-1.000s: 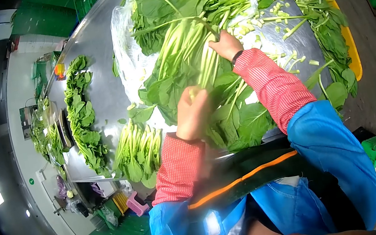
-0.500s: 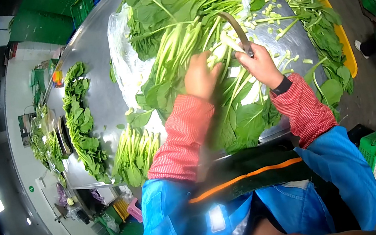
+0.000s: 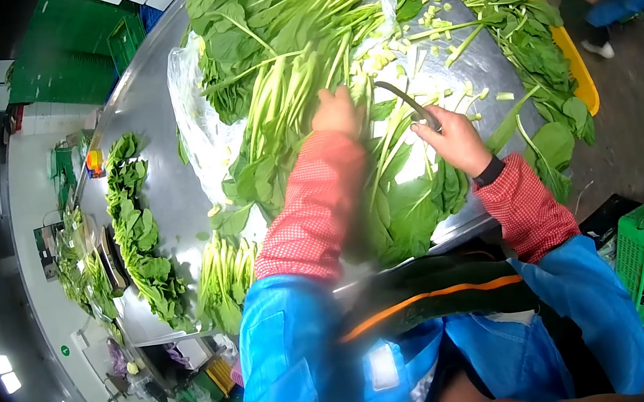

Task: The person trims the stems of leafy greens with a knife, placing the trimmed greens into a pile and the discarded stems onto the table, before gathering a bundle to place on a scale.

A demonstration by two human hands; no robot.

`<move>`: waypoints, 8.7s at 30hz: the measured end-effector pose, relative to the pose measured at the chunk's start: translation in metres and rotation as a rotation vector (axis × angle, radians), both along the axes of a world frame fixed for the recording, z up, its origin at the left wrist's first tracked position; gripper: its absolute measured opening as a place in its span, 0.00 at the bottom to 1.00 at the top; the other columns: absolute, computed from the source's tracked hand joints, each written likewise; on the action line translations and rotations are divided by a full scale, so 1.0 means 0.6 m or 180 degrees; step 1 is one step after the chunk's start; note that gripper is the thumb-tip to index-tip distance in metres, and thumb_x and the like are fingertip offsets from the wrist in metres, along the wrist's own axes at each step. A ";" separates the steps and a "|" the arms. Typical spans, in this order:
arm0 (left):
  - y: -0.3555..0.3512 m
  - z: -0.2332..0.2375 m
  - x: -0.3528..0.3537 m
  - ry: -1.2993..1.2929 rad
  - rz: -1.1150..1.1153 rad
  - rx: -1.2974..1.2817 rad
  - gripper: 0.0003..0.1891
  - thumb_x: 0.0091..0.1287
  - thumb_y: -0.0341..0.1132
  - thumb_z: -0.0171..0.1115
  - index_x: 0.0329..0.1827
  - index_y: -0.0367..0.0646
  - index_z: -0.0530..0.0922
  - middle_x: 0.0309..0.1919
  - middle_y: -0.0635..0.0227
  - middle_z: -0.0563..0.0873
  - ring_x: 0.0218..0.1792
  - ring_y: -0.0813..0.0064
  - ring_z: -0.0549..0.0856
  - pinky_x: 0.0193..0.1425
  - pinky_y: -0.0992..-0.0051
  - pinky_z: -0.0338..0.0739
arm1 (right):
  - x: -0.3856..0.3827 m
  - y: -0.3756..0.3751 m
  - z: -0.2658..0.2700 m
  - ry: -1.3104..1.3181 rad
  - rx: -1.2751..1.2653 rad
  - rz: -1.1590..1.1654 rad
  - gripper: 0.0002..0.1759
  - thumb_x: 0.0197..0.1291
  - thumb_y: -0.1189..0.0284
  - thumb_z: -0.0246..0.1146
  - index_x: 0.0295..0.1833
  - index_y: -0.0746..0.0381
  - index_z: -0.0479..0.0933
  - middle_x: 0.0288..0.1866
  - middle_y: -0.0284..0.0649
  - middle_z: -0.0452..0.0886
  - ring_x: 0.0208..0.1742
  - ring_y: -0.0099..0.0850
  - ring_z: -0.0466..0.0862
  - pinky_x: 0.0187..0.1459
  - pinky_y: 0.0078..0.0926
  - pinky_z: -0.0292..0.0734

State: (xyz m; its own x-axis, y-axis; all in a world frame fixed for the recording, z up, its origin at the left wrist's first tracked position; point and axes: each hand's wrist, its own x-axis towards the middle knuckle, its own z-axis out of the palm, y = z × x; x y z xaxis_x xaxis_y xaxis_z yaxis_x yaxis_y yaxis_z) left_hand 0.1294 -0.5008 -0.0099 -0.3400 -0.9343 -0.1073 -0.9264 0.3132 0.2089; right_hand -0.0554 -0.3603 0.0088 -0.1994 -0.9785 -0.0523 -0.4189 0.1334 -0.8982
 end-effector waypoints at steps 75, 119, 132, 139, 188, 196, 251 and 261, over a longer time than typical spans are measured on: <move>0.096 0.113 0.487 0.0491 0.0488 -0.1435 0.23 0.55 0.34 0.73 0.55 0.42 0.78 0.47 0.52 0.81 0.50 0.53 0.79 0.56 0.61 0.73 | 0.080 0.113 -0.058 0.2706 -0.0540 0.1158 0.22 0.52 0.49 0.68 0.31 0.58 0.74 0.33 0.41 0.72 0.28 0.36 0.80 0.25 0.34 0.77; 0.137 0.167 0.091 0.4316 0.0768 0.3321 0.32 0.70 0.33 0.59 0.74 0.38 0.57 0.52 0.66 0.82 0.49 0.76 0.83 0.52 0.78 0.78 | 0.042 -0.037 0.083 -0.0997 -0.0199 0.0774 0.12 0.62 0.67 0.64 0.42 0.65 0.79 0.30 0.37 0.80 0.30 0.27 0.79 0.34 0.25 0.74; 0.160 0.159 0.102 0.2788 0.0360 0.1466 0.25 0.59 0.26 0.71 0.61 0.37 0.76 0.37 0.73 0.84 0.36 0.84 0.82 0.42 0.80 0.78 | 0.094 -0.051 0.113 -0.0204 -0.0149 0.1097 0.13 0.56 0.67 0.67 0.36 0.68 0.79 0.24 0.33 0.78 0.27 0.18 0.76 0.30 0.22 0.72; 0.163 0.179 0.136 0.2193 -0.0557 0.0191 0.17 0.59 0.32 0.68 0.52 0.43 0.82 0.30 0.60 0.83 0.33 0.63 0.84 0.39 0.70 0.77 | 0.092 -0.068 0.120 -0.1511 0.0876 0.1826 0.13 0.55 0.69 0.66 0.41 0.69 0.81 0.24 0.30 0.78 0.26 0.17 0.74 0.29 0.20 0.70; 0.118 0.165 0.122 0.3107 0.0629 0.1988 0.17 0.66 0.37 0.65 0.54 0.35 0.79 0.40 0.70 0.86 0.38 0.83 0.81 0.45 0.79 0.77 | 0.057 -0.069 0.135 0.1449 -0.1594 0.0708 0.08 0.54 0.74 0.65 0.41 0.60 0.80 0.34 0.36 0.81 0.32 0.35 0.83 0.32 0.29 0.77; 0.136 0.154 0.116 0.3816 0.1207 0.2698 0.14 0.68 0.34 0.64 0.53 0.36 0.79 0.42 0.71 0.86 0.40 0.83 0.82 0.47 0.78 0.77 | 0.010 -0.078 0.026 0.1639 -0.1108 0.0914 0.04 0.59 0.71 0.61 0.36 0.60 0.78 0.33 0.40 0.80 0.30 0.41 0.82 0.33 0.36 0.78; 0.134 0.189 0.263 0.4731 0.1282 0.2591 0.12 0.62 0.34 0.68 0.38 0.45 0.71 0.28 0.70 0.77 0.31 0.73 0.80 0.37 0.71 0.78 | 0.215 -0.346 -0.045 0.0599 0.0607 0.0055 0.35 0.56 0.45 0.61 0.47 0.71 0.73 0.36 0.55 0.83 0.40 0.49 0.85 0.43 0.42 0.78; 0.111 0.206 0.231 0.3615 0.1326 0.1270 0.20 0.60 0.28 0.69 0.56 0.39 0.78 0.38 0.72 0.84 0.35 0.84 0.80 0.40 0.82 0.75 | 0.172 -0.200 0.067 -0.0500 -0.0477 0.0365 0.15 0.51 0.67 0.64 0.42 0.65 0.75 0.26 0.39 0.76 0.27 0.28 0.77 0.33 0.28 0.74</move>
